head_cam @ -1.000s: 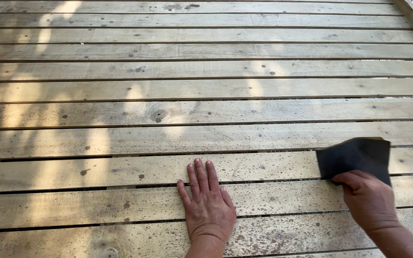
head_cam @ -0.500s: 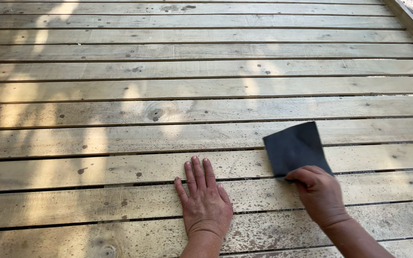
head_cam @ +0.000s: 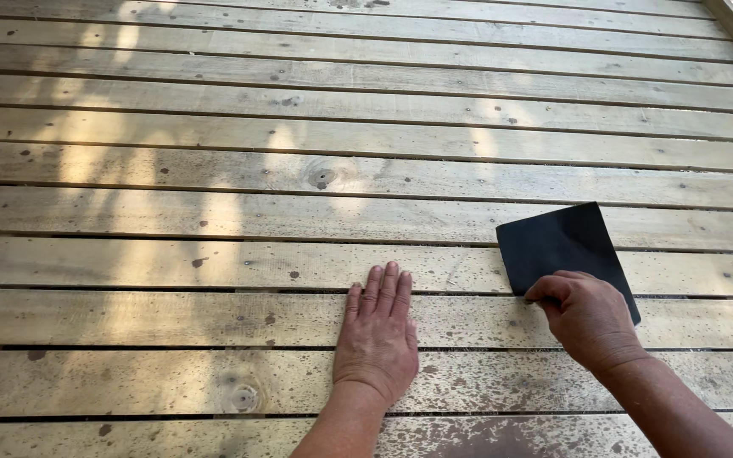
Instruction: The person sands the slatted wooden surface of an outdoor deck by hand, holding a sheet of sandpaper and rubbing it back and forth across the planks while steadying the wood with the other hand. They work across different boards and stained patches, and near the end fold the sandpaper in their hands.
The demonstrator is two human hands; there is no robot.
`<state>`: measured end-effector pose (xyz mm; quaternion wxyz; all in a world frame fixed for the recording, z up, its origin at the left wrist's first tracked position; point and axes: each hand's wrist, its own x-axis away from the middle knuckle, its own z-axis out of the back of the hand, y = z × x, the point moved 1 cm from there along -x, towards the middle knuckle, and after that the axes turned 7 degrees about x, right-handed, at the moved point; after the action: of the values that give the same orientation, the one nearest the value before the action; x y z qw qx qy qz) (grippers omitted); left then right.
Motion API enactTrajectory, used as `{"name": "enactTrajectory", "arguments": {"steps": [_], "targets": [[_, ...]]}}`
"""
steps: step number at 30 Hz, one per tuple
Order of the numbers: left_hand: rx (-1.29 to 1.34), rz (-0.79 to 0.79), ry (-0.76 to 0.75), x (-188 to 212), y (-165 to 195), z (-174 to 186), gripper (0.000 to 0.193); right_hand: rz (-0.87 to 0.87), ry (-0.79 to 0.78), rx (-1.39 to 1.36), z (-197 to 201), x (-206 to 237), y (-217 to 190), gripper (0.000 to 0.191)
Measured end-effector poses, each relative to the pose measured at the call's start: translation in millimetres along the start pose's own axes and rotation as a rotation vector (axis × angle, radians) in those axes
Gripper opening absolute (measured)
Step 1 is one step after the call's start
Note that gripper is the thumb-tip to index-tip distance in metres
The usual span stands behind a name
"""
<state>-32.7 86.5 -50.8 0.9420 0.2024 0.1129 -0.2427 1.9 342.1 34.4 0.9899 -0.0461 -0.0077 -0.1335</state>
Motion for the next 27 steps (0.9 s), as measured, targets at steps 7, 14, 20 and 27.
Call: {"name": "enactTrajectory", "arguments": {"steps": [7,14,20,27], "targets": [[-0.187,0.431,-0.337,30,-102,60,0.073,0.07,-0.179,-0.106,-16,37,-31,0.023],[-0.181,0.496,-0.373,32,-102,65,0.07,0.448,0.102,-0.219,-60,55,-132,0.026],[-0.219,0.205,-0.133,62,-162,95,0.072,0.424,0.22,-0.182,-50,60,-76,0.03],[-0.403,0.725,-0.19,102,-218,109,0.071,0.479,0.17,-0.241,-58,52,-140,0.033]]}}
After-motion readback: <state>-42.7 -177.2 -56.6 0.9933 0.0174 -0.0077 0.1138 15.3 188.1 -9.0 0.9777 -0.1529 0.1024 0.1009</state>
